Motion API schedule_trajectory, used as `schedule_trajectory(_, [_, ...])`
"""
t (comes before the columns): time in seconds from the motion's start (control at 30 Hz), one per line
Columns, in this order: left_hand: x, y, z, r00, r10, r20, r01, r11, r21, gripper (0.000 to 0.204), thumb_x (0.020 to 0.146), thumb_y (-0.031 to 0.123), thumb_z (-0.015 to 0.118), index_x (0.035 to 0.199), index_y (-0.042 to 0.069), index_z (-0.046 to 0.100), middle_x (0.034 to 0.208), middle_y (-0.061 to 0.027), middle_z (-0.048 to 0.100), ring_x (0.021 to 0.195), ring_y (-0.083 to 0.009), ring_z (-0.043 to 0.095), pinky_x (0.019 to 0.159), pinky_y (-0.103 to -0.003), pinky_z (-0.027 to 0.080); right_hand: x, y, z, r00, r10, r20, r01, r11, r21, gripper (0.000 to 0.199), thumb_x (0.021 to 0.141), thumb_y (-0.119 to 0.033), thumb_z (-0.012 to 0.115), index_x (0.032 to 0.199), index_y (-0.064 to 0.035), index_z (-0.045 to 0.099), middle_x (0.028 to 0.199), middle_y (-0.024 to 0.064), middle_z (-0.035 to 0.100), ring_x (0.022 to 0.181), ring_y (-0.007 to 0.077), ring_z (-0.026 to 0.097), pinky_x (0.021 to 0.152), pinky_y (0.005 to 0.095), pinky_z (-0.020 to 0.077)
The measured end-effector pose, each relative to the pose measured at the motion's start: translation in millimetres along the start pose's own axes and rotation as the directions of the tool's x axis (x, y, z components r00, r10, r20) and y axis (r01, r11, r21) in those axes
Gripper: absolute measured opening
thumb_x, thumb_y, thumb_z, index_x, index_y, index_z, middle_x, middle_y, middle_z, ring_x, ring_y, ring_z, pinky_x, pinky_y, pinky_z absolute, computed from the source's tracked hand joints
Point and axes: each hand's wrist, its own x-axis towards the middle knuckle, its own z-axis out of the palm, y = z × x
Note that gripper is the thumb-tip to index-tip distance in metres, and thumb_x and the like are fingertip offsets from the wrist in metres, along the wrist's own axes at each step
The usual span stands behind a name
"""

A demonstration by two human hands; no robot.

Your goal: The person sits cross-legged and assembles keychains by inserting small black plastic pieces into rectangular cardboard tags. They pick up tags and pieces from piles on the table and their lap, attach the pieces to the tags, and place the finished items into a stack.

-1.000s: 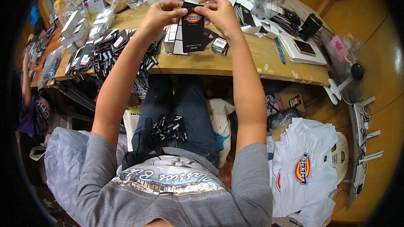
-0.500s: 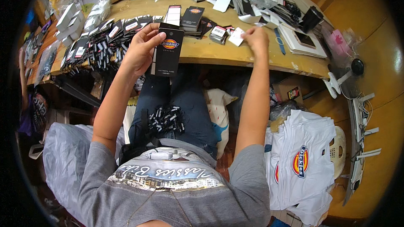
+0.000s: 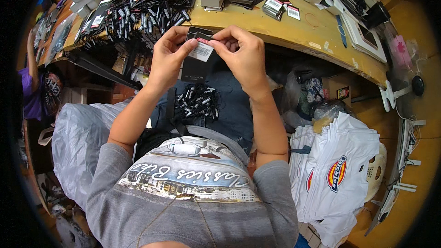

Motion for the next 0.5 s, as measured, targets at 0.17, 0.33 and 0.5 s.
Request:
schedule_trajectory(0.17, [-3, -7, -43, 0.990, -0.015, -0.142, 0.011, 0.999, -0.031, 0.021, 0.076, 0.002, 0.054, 0.095, -0.003, 0.046, 0.085, -0.0078, 0.056, 0.073, -0.0084, 0.053, 0.066, -0.020, 0.044, -19, 68, 11, 0.999, 0.034, -0.041, -0.040, 0.987, -0.159, 0.009, 0.070, -0.010, 0.058, 0.074, -0.0023, 0.059, 0.071, 0.0080, 0.058, 0.065, 0.0210, 0.057, 0.059, 0.0278, 0.0441])
schedule_trajectory(0.33, [-13, -14, -67, 0.973, -0.191, -0.132, 0.176, 0.977, -0.117, 0.020, 0.079, 0.006, 0.050, 0.097, 0.000, 0.044, 0.084, -0.0090, 0.057, 0.072, -0.0137, 0.057, 0.066, -0.026, 0.048, -60, 95, 35, 0.970, 0.207, 0.129, -0.091, 0.798, -0.595, 0.017, 0.064, -0.020, 0.064, 0.074, -0.0059, 0.061, 0.073, 0.0074, 0.055, 0.074, 0.0247, 0.052, 0.067, 0.0336, 0.0416])
schedule_trajectory(0.5, [-22, -17, -65, 0.922, -0.371, 0.109, 0.375, 0.788, -0.489, 0.022, 0.083, 0.009, 0.044, 0.102, -0.001, 0.039, 0.092, -0.0168, 0.054, 0.085, -0.0277, 0.057, 0.071, -0.036, 0.050, -75, 105, 51, 0.977, 0.149, 0.156, -0.017, 0.776, -0.631, 0.012, 0.063, -0.012, 0.065, 0.067, -0.0043, 0.057, 0.072, 0.0076, 0.053, 0.073, 0.0221, 0.052, 0.065, 0.0317, 0.0432])
